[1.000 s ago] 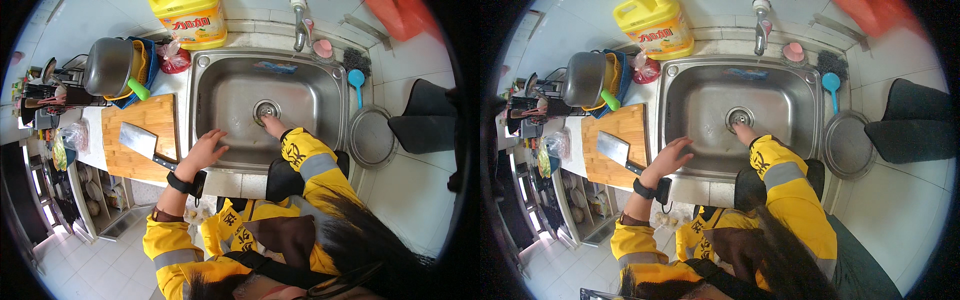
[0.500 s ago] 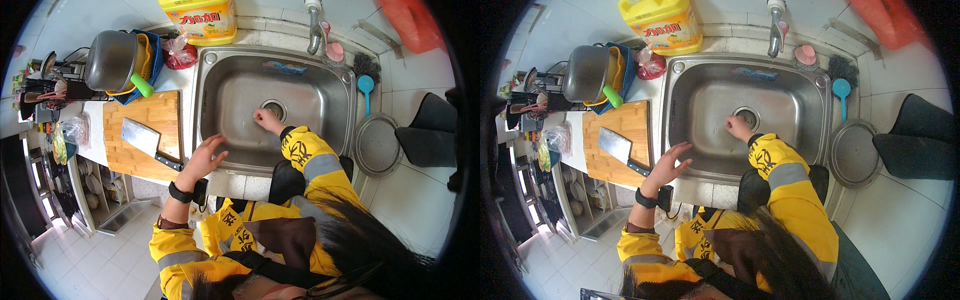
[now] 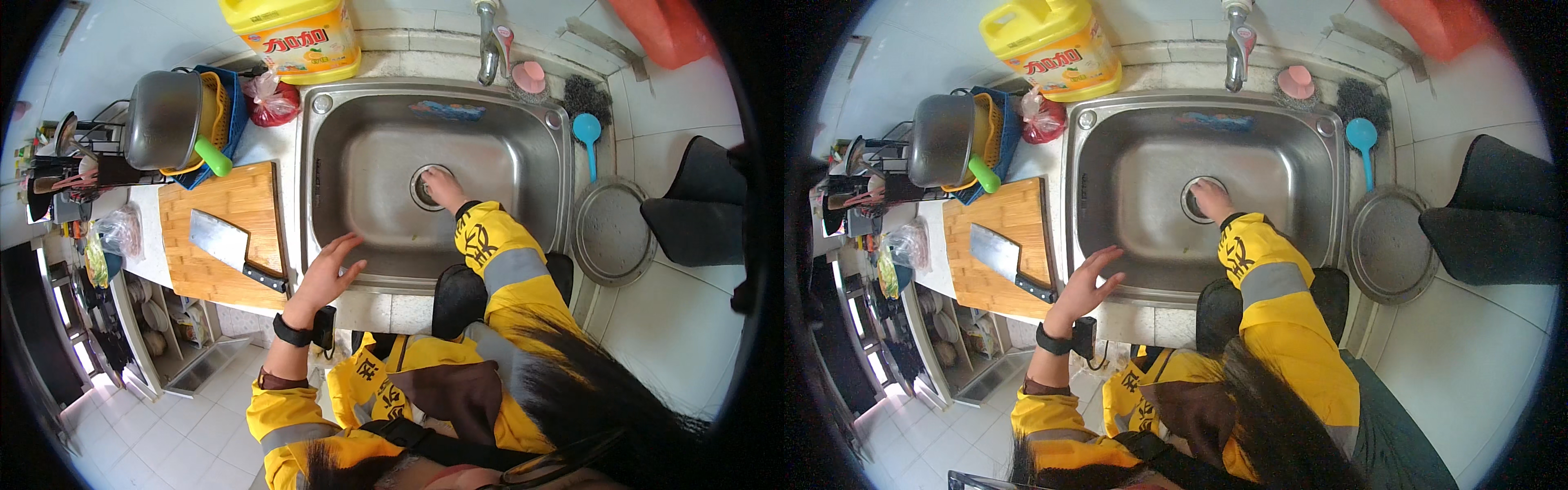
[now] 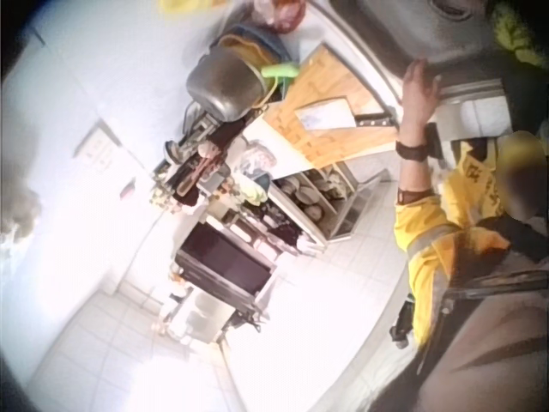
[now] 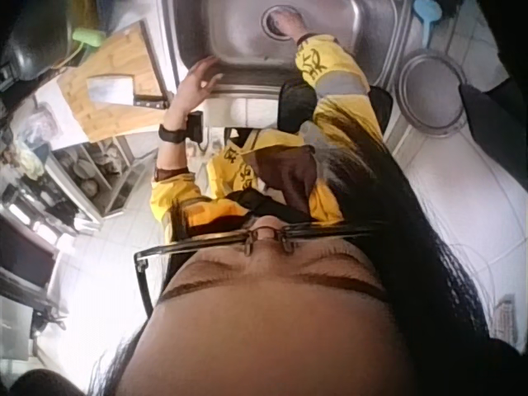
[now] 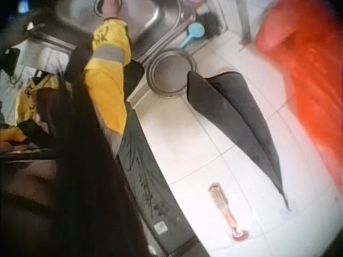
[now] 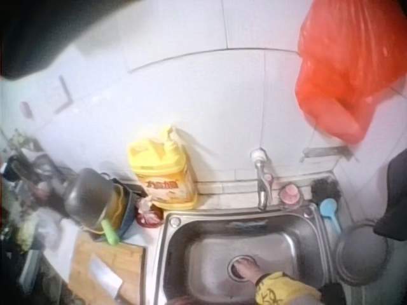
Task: The person chops a white root vegetable into small pieces on a wooden cutting board using a cleaver, then transfers the pieces into a bowl. Afterward, the person washes the cleaver and cutting board, and proceeds to chop green onions into small pieces.
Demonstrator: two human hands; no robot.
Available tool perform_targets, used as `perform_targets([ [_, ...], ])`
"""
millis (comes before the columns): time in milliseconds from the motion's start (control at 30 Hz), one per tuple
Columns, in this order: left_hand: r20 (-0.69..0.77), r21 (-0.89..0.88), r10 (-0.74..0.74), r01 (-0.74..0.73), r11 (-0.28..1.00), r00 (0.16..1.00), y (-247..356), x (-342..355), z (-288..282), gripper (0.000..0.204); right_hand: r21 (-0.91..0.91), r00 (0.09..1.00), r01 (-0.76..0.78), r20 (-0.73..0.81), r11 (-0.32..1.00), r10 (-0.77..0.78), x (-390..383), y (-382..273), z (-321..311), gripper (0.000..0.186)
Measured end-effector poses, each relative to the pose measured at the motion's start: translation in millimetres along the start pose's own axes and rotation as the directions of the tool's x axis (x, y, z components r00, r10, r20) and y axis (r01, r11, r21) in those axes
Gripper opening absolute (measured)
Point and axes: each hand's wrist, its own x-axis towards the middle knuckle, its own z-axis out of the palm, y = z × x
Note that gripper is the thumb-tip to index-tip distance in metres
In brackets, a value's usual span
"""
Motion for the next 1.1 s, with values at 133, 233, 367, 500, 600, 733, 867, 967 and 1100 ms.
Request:
perform_targets([
  [133, 0.025, 0.018, -0.047, 0.047, 0.999, 0.999, -1.6, 1.4, 5.7, 0.044, -0.291, 0.992, -0.125, -0.005, 0.948, 0.129, 1.5, 6.8, 13.0, 0.017],
  [233, 0.025, 0.018, -0.064, 0.064, 0.998, 0.998, -0.9, 4.2, 9.9, 0.043, -0.5, 0.992, -0.127, -0.056, 0.857, 0.114, 5.1, 2.2, 34.5, 0.017],
  [367, 0.004, 0.054, 0.004, -0.004, 0.999, 1.0, 2.8, 3.6, 9.4, 0.042, -0.293, 0.981, -0.18, 0.022, 0.939, 0.194, 3.4, 9.0, 29.0, 0.016],
  [500, -0.03, 0.036, 0.018, -0.016, 0.999, 0.999, 3.7, 1.2, 5.6, 0.041, 0.173, 0.99, -0.072, 0.131, 0.982, 0.049, -5.1, 7.5, 3.1, 0.022],
  [600, -0.027, 0.012, 0.013, -0.013, 1.0, 1.0, 2.5, 0.1, 6.8, 0.042, 0.367, 0.946, 0.149, 0.218, 0.918, -0.241, -20.3, -18.4, 8.9, 0.027],
  [733, -0.007, 0.017, -0.012, 0.012, 1.0, 1.0, 1.8, 0.4, 9.1, 0.043, 0.366, 0.893, 0.235, 0.285, 0.901, -0.349, -42.3, -37.8, 30.0, 0.029],
  [867, -0.018, 0.009, -0.004, 0.005, 1.0, 1.0, 5.1, 0.3, 7.9, 0.042, 0.156, 0.866, 0.358, 0.313, 0.921, -0.39, -45.1, -46.8, 45.8, 0.033],
  [967, -0.002, 0.004, 0.008, -0.008, 1.0, 1.0, 8.2, 1.3, 4.1, 0.042, 0.231, 0.893, 0.162, 0.379, 0.959, -0.242, -39.1, -54.4, 37.4, 0.024],
  [1100, 0.034, 0.05, 0.077, -0.078, 0.996, 0.996, 6.9, 3.2, -2.2, 0.042, 0.668, 0.786, -0.449, 0.612, 0.594, -0.093, -24.7, -51.5, -13.3, 0.009],
])
